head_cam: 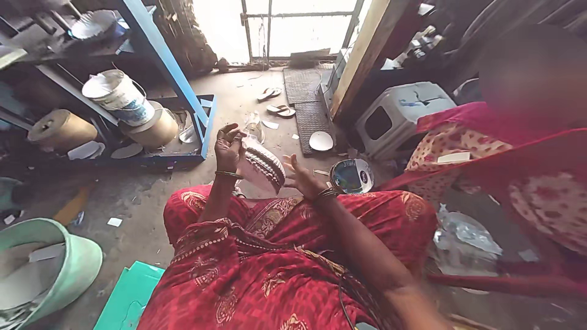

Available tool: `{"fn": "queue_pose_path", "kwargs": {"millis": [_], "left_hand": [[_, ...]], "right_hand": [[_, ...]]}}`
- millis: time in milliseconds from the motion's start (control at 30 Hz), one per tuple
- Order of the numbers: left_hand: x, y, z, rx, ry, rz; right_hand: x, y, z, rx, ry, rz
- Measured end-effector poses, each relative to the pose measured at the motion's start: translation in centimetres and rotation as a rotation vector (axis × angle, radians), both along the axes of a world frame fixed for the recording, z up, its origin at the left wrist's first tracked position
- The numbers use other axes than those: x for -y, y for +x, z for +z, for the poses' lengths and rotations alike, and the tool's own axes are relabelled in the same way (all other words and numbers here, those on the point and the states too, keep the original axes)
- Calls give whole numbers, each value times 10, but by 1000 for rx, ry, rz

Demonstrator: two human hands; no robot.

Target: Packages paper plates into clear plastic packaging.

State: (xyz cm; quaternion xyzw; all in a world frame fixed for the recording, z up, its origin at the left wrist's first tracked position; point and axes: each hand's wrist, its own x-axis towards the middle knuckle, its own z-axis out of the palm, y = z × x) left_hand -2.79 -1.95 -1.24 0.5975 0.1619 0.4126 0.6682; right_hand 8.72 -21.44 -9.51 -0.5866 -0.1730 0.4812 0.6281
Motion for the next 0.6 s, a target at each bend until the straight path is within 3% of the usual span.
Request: {"fn": "queue_pose_path", "kwargs": {"millis": [100, 167, 300, 467, 600], "left_hand": [[8, 3, 5, 14, -204, 55], [8, 4, 8, 1, -269, 100], [-5, -4, 7, 30, -235, 138], [-3, -7, 15, 26, -197, 135], [2, -8, 17, 35, -171, 82]], "right_hand": [[-1, -7, -7, -222, -195, -122], [0, -11, -10, -254, -239, -144], [1, -10, -16, -119, -19, -214], [-6, -11, -13, 169, -63, -192], [-15, -16, -18, 130, -38, -174]]}}
